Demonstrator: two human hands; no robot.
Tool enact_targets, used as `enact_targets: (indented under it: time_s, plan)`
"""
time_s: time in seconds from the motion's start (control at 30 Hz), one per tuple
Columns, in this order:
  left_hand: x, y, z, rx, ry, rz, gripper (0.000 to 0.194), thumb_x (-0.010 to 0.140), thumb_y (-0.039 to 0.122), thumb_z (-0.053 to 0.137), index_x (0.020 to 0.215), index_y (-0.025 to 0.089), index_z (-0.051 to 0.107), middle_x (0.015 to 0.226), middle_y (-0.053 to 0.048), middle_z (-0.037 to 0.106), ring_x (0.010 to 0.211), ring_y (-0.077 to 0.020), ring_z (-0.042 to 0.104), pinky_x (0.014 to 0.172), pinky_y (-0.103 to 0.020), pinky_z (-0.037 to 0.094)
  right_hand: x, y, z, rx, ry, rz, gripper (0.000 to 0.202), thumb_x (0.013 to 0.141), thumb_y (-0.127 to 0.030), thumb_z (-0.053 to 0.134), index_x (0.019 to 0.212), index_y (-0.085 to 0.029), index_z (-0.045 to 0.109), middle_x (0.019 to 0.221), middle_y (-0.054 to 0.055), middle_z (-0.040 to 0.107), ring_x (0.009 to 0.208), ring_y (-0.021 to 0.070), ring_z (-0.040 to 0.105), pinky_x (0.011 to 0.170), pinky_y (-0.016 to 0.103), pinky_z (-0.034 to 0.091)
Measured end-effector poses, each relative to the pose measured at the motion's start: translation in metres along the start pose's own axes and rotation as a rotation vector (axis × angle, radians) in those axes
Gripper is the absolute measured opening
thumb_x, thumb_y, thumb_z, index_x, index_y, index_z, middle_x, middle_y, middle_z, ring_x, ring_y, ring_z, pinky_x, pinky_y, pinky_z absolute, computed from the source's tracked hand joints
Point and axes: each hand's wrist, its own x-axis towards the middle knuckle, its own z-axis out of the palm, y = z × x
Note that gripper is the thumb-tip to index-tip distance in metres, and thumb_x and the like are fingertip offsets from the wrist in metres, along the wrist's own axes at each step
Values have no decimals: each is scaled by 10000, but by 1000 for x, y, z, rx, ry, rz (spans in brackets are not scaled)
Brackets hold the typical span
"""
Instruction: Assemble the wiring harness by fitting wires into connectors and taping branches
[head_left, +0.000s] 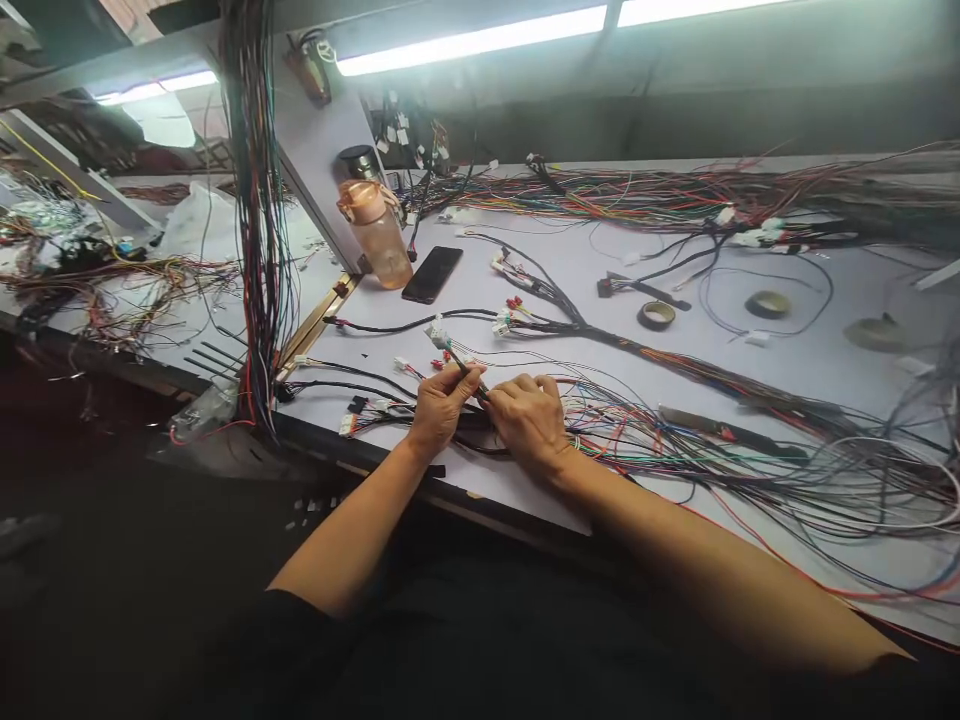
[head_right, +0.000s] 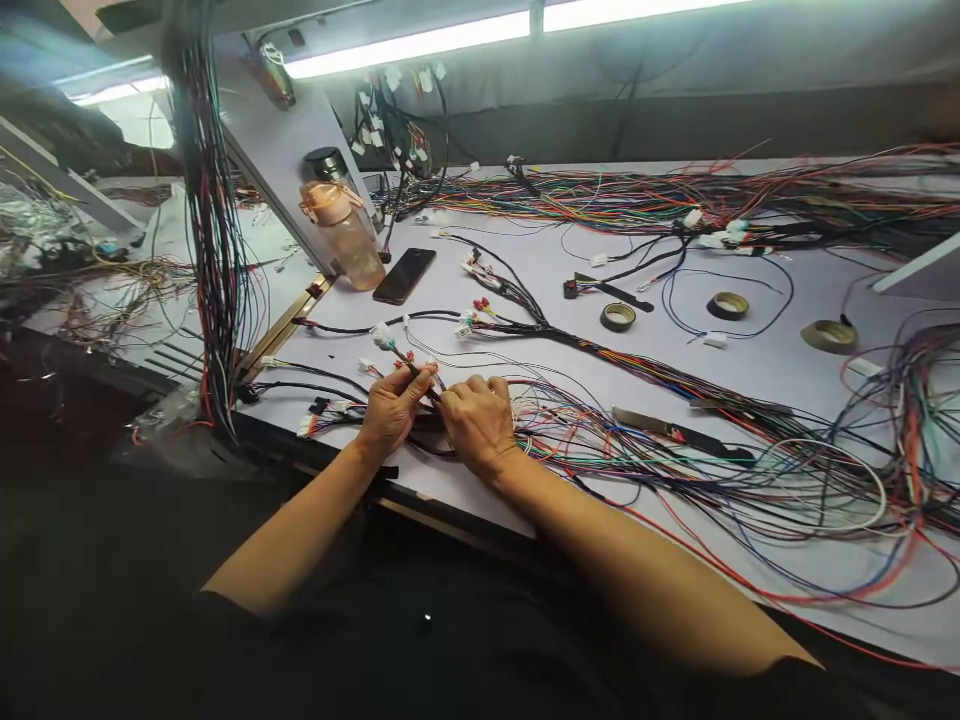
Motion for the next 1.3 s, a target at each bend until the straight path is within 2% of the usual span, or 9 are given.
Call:
enact_targets:
  time_s: [0.2, 0.4, 0.7, 0.8, 0.9, 0.97, 1.07, 1.17, 1.3]
  plan:
    - [-4, 16, 6, -75, 55, -68, 256, 707, 355, 768, 883, 174, 730, 832, -23, 691, 743, -100, 606, 732, -226, 487, -2, 8, 8, 39, 84, -2, 223, 943, -291, 503, 794, -194, 637, 860, 28, 721, 847, 172, 524, 831, 371, 238]
    - [-19, 28, 4, -138, 286, -210, 274, 732, 388, 742, 774, 142, 629, 737, -22, 675, 654, -117, 633, 635, -240, 538, -3, 9, 9, 67, 104, -64, 167, 934, -274, 532, 853, -211, 664, 884, -2, 732, 868, 171, 557, 843, 374, 249]
    - [-26, 66, -45, -16, 202, -481, 200, 820, 261, 673, 854, 66, 649, 856, -157, 711, 724, -193, 708, 634, -265, 584, 0, 11, 6, 302, -43, -41, 338, 972, -316, 387, 1197, -205, 614, 1176, 70, 673, 1056, 219, 594, 950, 410, 329]
    - [-37, 76, -64, 145, 282, -411, 219, 842, 293, 638, 908, 85, 640, 850, -132, 716, 669, -167, 696, 595, -254, 570, 11, 25, -4, 660, -77, 155, 437, 973, -403, 329, 1191, -173, 630, 1160, 88, 679, 1069, 218, 618, 926, 383, 437]
    - [-48, 73, -61, 440, 356, -44, 263, 873, 365, 581, 955, 125, 648, 854, -94, 720, 740, -173, 693, 709, -305, 574, 18, 42, -23, 840, -100, 260, 551, 958, -517, 301, 1158, -144, 653, 1120, 107, 691, 1041, 226, 642, 908, 377, 491]
    - [-50, 65, -48, 738, 232, 280, 276, 899, 367, 538, 1040, 160, 654, 1008, -95, 717, 960, -202, 671, 918, -381, 514, 15, 48, -34, 707, -80, 188, 602, 955, -544, 276, 1228, -124, 611, 1209, 129, 647, 1135, 246, 595, 984, 398, 454]
    - [-45, 48, -23, 1176, -134, 595, 354, 946, 338, 457, 1254, 203, 567, 1317, -90, 589, 1276, -228, 490, 1143, -488, 253, -6, 43, -37, 314, -91, 1, 699, 940, -570, 294, 1374, -47, 457, 1404, 193, 473, 1316, 304, 428, 1101, 461, 325]
    - [-35, 29, -8, 1445, -400, 662, 485, 960, 396, 406, 1403, 198, 413, 1469, -94, 421, 1398, -241, 316, 1175, -527, 88, -31, 37, -24, 44, -169, -133, 781, 895, -593, 415, 1419, -15, 371, 1489, 212, 337, 1396, 337, 288, 1148, 506, 215]
    - [-27, 11, -7, 1581, -494, 506, 571, 939, 530, 362, 1414, 214, 397, 1470, -74, 425, 1380, -241, 348, 1162, -524, 167, -48, 36, -7, -43, -234, -141, 677, 920, -513, 427, 1431, -74, 368, 1491, 154, 365, 1379, 291, 327, 1149, 475, 223]
